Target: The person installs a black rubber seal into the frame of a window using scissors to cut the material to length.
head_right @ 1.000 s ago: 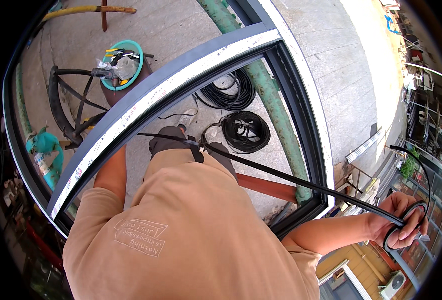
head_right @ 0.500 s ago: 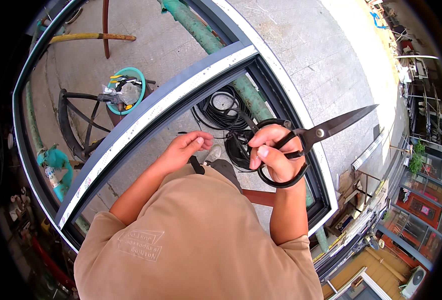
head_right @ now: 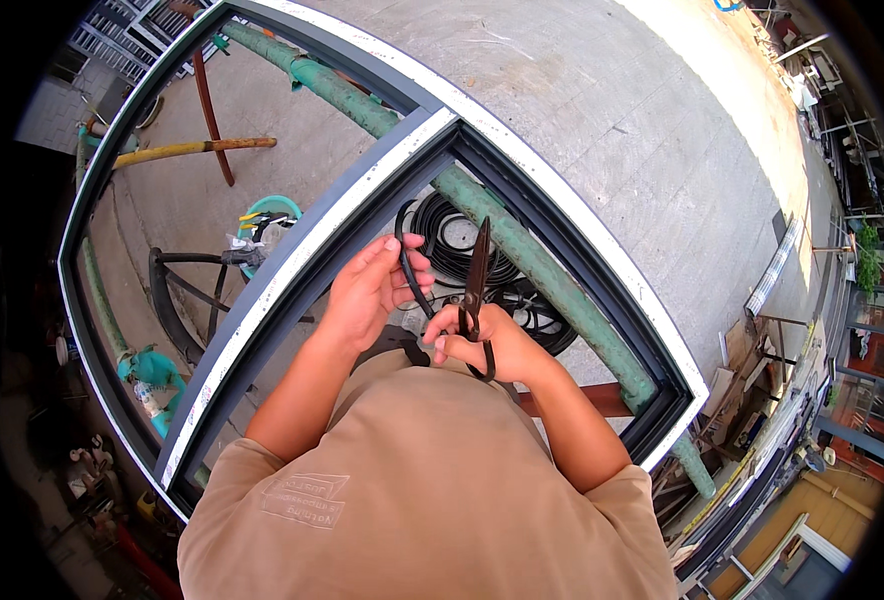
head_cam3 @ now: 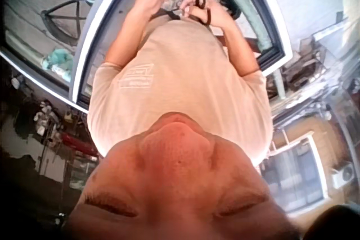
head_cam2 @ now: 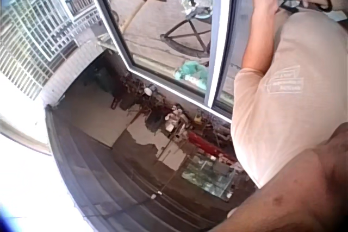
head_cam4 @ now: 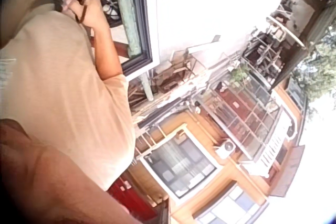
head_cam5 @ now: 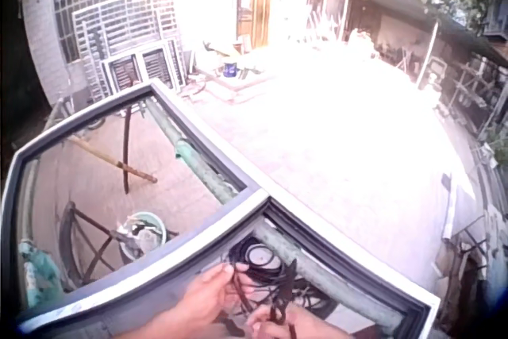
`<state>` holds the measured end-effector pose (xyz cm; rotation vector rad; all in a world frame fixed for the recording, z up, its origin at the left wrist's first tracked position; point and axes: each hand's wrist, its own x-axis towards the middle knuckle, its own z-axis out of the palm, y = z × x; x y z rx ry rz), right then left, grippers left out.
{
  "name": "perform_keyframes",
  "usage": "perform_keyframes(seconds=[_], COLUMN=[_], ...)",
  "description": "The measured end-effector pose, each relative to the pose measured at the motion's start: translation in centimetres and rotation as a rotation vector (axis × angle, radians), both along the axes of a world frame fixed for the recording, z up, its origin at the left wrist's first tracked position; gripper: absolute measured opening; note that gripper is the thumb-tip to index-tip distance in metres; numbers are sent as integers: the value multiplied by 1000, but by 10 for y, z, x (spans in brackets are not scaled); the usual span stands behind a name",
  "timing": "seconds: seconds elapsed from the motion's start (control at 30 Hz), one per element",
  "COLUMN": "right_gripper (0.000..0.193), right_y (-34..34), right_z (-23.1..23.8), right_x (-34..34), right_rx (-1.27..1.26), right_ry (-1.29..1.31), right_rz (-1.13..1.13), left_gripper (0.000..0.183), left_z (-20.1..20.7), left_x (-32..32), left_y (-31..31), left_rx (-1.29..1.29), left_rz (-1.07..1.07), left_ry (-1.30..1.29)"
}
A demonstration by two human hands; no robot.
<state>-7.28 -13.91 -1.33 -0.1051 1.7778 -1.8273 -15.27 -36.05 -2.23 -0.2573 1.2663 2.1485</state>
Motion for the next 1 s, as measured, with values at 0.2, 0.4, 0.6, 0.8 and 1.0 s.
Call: perform_keyframes(seconds=[0.2, 0.4, 0.6, 0.8, 1.0], right_gripper=[20, 21, 19, 21, 21], right_y=[19, 23, 13, 4, -8], right_z=[-38, -45, -35, -17, 3], right_x=[12, 9, -6, -17, -29], right_rx=[27, 44, 54, 63, 118], right_ry=[-57, 1, 124, 124, 139], right_rz=[66, 26, -118, -229, -325], left_gripper=[33, 28, 28, 29, 30], left_z=[8, 6, -1, -1, -8], left_x=[-5, -5, -3, -12, -26], left_y=[11, 6, 0, -5, -12], left_rx=[-90, -37, 28, -72, -42], left_rz=[36, 17, -27, -145, -176], left_ry=[128, 248, 376, 515, 452])
